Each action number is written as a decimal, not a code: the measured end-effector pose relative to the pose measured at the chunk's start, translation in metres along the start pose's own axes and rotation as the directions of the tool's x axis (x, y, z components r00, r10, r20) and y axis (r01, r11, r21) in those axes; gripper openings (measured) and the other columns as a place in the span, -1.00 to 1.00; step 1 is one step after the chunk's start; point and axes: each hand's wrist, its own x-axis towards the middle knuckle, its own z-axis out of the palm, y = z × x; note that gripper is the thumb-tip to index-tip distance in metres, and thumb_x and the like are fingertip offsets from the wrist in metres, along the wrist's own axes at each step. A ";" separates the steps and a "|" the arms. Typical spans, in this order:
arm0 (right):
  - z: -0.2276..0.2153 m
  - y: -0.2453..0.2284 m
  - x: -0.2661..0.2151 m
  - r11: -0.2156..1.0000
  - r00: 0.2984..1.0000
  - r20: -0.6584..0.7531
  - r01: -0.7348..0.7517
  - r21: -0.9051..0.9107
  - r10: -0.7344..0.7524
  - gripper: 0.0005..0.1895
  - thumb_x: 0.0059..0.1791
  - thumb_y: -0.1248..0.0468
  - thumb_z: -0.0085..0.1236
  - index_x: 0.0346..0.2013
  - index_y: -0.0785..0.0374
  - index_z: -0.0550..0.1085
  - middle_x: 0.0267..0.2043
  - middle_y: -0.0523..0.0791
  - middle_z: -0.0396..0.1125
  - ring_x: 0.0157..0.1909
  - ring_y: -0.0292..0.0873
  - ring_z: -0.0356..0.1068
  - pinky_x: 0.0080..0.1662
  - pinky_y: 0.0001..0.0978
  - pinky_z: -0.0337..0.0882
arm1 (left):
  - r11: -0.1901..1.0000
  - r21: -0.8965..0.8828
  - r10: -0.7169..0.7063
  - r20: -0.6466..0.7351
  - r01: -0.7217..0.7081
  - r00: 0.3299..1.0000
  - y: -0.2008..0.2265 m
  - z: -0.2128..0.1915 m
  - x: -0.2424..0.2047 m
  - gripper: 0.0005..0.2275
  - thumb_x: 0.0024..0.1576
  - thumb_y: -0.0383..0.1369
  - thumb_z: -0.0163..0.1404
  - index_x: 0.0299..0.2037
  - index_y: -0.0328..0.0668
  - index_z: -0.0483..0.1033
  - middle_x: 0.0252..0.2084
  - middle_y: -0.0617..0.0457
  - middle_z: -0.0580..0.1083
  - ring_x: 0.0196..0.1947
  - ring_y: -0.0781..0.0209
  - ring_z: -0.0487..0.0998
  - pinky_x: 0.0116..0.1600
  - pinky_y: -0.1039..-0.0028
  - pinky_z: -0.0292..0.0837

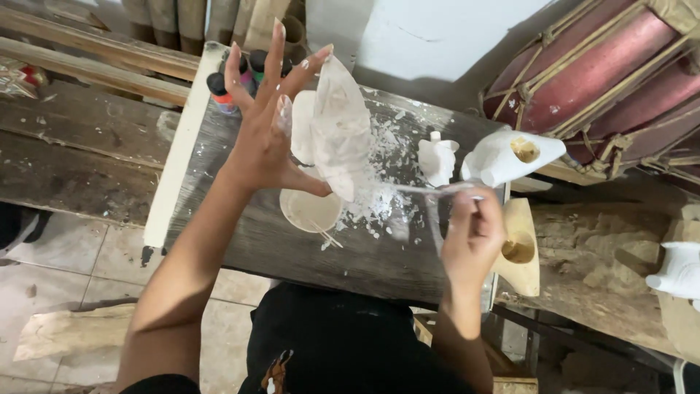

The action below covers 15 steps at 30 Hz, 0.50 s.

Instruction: Applying a white coating to toy mold parts using a small stick

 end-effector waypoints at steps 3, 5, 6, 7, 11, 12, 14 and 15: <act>0.014 0.002 -0.007 1.000 0.987 0.163 -0.013 -0.008 0.014 -0.85 0.14 0.54 -0.04 -0.11 0.32 0.47 -0.18 -0.08 0.41 -0.50 -0.39 0.09 -0.51 -0.64 0.02 | 1.000 -0.015 0.007 -0.005 -0.007 1.000 -0.011 0.000 0.001 0.01 0.07 0.56 -0.29 0.55 0.53 -0.68 0.61 -0.07 0.06 0.65 -0.27 -0.22 0.56 -0.33 -0.63; 0.028 -0.010 -0.006 1.000 0.969 0.248 -0.012 -0.004 0.013 -0.86 0.11 0.53 0.04 -0.08 0.34 0.50 -0.17 -0.09 0.41 -0.52 -0.41 0.04 -0.52 -0.62 -0.04 | 1.000 -0.013 0.002 0.020 -0.001 1.000 -0.016 0.000 -0.002 0.02 0.07 0.57 -0.29 0.54 0.52 -0.71 0.62 -0.03 0.03 0.66 -0.26 -0.23 0.57 -0.33 -0.62; 0.036 -0.021 0.001 0.999 0.931 0.365 0.015 -0.038 0.000 -0.85 0.10 0.45 0.07 -0.12 0.25 0.56 -0.12 -0.12 0.49 -0.26 -0.30 0.31 -0.19 -0.43 0.17 | 1.000 -0.018 0.007 0.017 -0.006 1.000 -0.017 0.002 -0.002 0.01 0.08 0.56 -0.31 0.55 0.53 -0.69 0.62 -0.05 0.04 0.65 -0.25 -0.21 0.56 -0.33 -0.59; 0.043 -0.031 0.007 0.997 0.879 0.477 0.045 -0.067 -0.007 -0.83 0.08 0.38 0.09 -0.15 0.16 0.63 -0.07 -0.15 0.57 0.00 -0.19 0.58 0.14 -0.25 0.37 | 1.000 -0.023 0.011 0.015 -0.011 1.000 -0.018 0.004 -0.001 -0.01 0.09 0.56 -0.33 0.56 0.53 -0.67 0.61 -0.06 0.06 0.65 -0.25 -0.19 0.55 -0.33 -0.56; 0.070 -0.041 0.020 0.987 0.774 0.622 0.160 -0.008 -0.120 -0.83 0.08 0.36 0.13 -0.08 0.27 0.61 -0.07 -0.06 0.57 -0.08 -0.15 0.55 -0.06 -0.32 0.29 | 0.994 -0.103 0.037 0.011 -0.036 0.999 -0.027 0.010 0.000 -0.04 0.14 0.51 -0.18 0.58 0.53 -0.54 0.60 -0.06 0.06 0.65 -0.27 -0.15 0.55 -0.34 -0.53; 0.072 -0.046 0.024 0.978 0.757 0.640 0.205 -0.042 -0.132 -0.86 0.07 0.34 0.14 -0.14 0.26 0.62 -0.11 -0.10 0.58 -0.20 -0.17 0.45 -0.11 -0.36 0.28 | 0.994 -0.104 0.032 0.011 -0.031 0.999 -0.030 0.011 0.000 -0.01 0.11 0.53 -0.21 0.58 0.51 -0.55 0.60 -0.05 0.06 0.65 -0.26 -0.14 0.56 -0.32 -0.53; 0.079 -0.054 0.028 0.966 0.745 0.653 0.246 -0.082 -0.135 -0.87 0.06 0.33 0.15 -0.19 0.25 0.64 -0.15 -0.14 0.58 -0.32 -0.20 0.35 -0.15 -0.39 0.28 | 0.993 -0.114 0.033 0.014 -0.031 0.999 -0.035 0.013 0.000 0.01 0.08 0.55 -0.23 0.58 0.50 -0.56 0.60 -0.05 0.07 0.65 -0.26 -0.14 0.56 -0.30 -0.53; 0.082 -0.058 0.029 0.941 0.694 0.705 0.316 -0.117 -0.146 -0.82 0.09 0.26 0.11 -0.14 0.20 0.64 -0.11 -0.15 0.58 -0.31 -0.19 0.34 -0.14 -0.38 0.30 | 0.993 -0.110 0.043 0.004 -0.042 0.999 -0.038 0.013 0.000 0.01 0.10 0.53 -0.20 0.58 0.46 -0.57 0.60 -0.09 0.06 0.65 -0.27 -0.13 0.57 -0.29 -0.52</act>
